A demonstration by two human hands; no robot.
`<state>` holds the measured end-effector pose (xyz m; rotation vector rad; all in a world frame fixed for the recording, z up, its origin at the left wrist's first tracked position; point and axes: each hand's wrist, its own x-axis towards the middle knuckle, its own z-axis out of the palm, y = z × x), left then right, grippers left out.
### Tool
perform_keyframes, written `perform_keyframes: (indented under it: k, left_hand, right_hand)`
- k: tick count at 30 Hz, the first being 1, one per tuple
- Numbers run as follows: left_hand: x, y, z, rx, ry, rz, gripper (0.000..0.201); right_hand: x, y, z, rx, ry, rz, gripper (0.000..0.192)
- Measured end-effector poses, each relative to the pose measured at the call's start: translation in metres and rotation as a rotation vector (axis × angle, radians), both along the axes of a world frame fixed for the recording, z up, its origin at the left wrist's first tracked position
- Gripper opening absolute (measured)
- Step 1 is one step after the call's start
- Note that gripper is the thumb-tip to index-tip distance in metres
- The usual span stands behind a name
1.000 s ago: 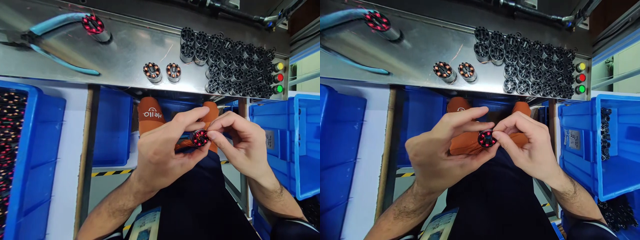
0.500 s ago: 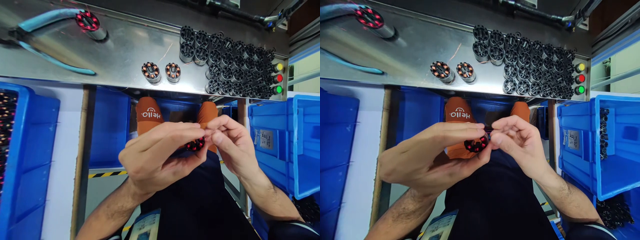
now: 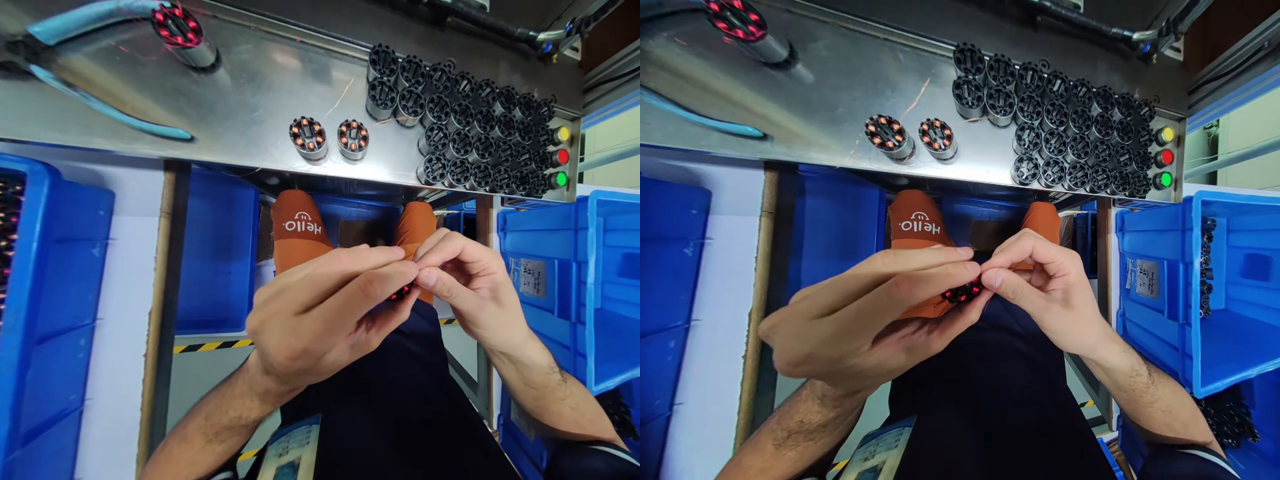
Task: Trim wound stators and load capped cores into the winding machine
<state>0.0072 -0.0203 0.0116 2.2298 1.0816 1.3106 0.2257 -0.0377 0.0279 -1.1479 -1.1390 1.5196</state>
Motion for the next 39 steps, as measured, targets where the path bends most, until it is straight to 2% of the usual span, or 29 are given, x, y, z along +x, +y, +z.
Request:
perform_keyframes:
  k: [4, 6, 7, 8, 9, 11, 12, 13, 14, 15, 17, 19, 20, 21, 22, 23, 24, 25, 27, 28, 29, 30, 32, 34, 35, 37, 39]
  left_hand:
    - [-0.007, 0.001, 0.004, -0.117, -0.102, -0.085, 0.03]
    - [-0.009, 0.002, 0.003, -0.299, -0.22, -0.173, 0.028]
    - [-0.01, 0.003, 0.001, -0.493, -0.316, -0.252, 0.023]
    - [-0.009, 0.005, -0.003, -0.751, -0.427, -0.352, 0.016]
    - [-0.009, 0.007, -0.007, -1.043, -0.531, -0.477, 0.02]
    - [-0.006, 0.012, -0.019, -1.535, -0.675, -0.699, 0.061]
    - [-0.005, 0.014, -0.025, -1.661, -0.701, -0.732, 0.08]
    - [-0.004, 0.014, -0.03, -1.672, -0.703, -0.684, 0.091]
    - [-0.004, 0.013, -0.034, -1.569, -0.679, -0.568, 0.094]
    - [-0.003, 0.009, -0.037, -1.362, -0.633, -0.419, 0.09]
    - [-0.003, -0.004, -0.039, -0.804, -0.449, -0.146, 0.074]
    - [-0.002, -0.019, -0.036, -0.329, -0.244, -0.032, 0.055]
    - [-0.001, -0.025, -0.033, -0.188, -0.19, -0.032, 0.045]
    - [0.0, -0.029, -0.031, -0.132, -0.186, -0.058, 0.037]
    - [0.002, -0.03, -0.028, -0.167, -0.235, -0.108, 0.033]
    - [0.003, -0.03, -0.026, -0.296, -0.332, -0.173, 0.028]
    - [0.004, -0.027, -0.026, -0.512, -0.449, -0.269, 0.019]
    - [0.005, -0.023, -0.027, -0.799, -0.558, -0.394, 0.006]
    - [0.006, -0.016, -0.031, -1.384, -0.705, -0.616, 0.04]
    - [0.005, -0.013, -0.034, -1.552, -0.738, -0.648, 0.057]
    - [0.003, -0.012, -0.037, -1.58, -0.739, -0.604, 0.068]
    - [0.001, -0.013, -0.039, -1.46, -0.713, -0.491, 0.073]
    - [-0.004, -0.019, -0.039, -0.941, -0.536, -0.207, 0.069]
    - [-0.007, -0.028, -0.034, -0.427, -0.259, -0.067, 0.06]
    - [-0.008, -0.031, -0.03, -0.265, -0.147, -0.054, 0.053]
    - [-0.006, -0.034, -0.022, -0.137, -0.039, -0.089, 0.035]
    - [-0.003, -0.033, -0.013, -0.137, -0.033, -0.112, 0.028]
  right_hand:
    - [0.011, 0.015, 0.022, 0.246, -0.317, 0.172, 0.012]
    - [0.013, 0.02, 0.037, 0.401, -0.506, 0.255, 0.01]
    - [0.012, 0.023, 0.044, 0.462, -0.595, 0.281, 0.01]
    - [0.01, 0.024, 0.05, 0.501, -0.671, 0.305, 0.011]
    - [0.008, 0.026, 0.055, 0.526, -0.724, 0.339, 0.014]
    - [0.005, 0.027, 0.06, 0.536, -0.752, 0.428, 0.014]
    - [0.004, 0.027, 0.06, 0.517, -0.736, 0.472, 0.012]
    - [0.004, 0.026, 0.058, 0.469, -0.712, 0.512, 0.012]
    - [0.004, 0.024, 0.055, 0.395, -0.675, 0.523, 0.012]
    - [0.006, 0.021, 0.052, 0.289, -0.631, 0.509, 0.012]
    - [0.009, 0.015, 0.048, 0.046, -0.529, 0.459, 0.013]
    - [0.011, 0.01, 0.047, -0.114, -0.45, 0.427, 0.018]
    - [0.011, 0.009, 0.048, -0.13, -0.446, 0.419, 0.019]
    - [0.011, 0.008, 0.05, -0.096, -0.478, 0.422, 0.018]
    - [0.011, 0.009, 0.053, -0.008, -0.541, 0.425, 0.016]
    - [0.011, 0.009, 0.055, 0.111, -0.624, 0.432, 0.012]
    - [0.01, 0.01, 0.056, 0.239, -0.703, 0.448, 0.009]
    - [0.01, 0.01, 0.058, 0.351, -0.758, 0.476, 0.011]
    - [0.012, 0.008, 0.058, 0.438, -0.776, 0.542, 0.016]
    - [0.013, 0.006, 0.058, 0.396, -0.744, 0.557, 0.015]
    - [0.015, 0.004, 0.057, 0.314, -0.702, 0.551, 0.012]
    - [0.016, 0.001, 0.055, 0.209, -0.66, 0.521, 0.01]
    - [0.019, -0.005, 0.053, -0.019, -0.568, 0.435, 0.012]
    - [0.018, -0.01, 0.052, -0.168, -0.466, 0.396, 0.02]
    - [0.017, -0.011, 0.052, -0.202, -0.427, 0.397, 0.022]
    - [0.015, -0.011, 0.052, -0.153, -0.428, 0.408, 0.02]
    - [0.016, -0.006, 0.052, 0.11, -0.587, 0.412, 0.015]
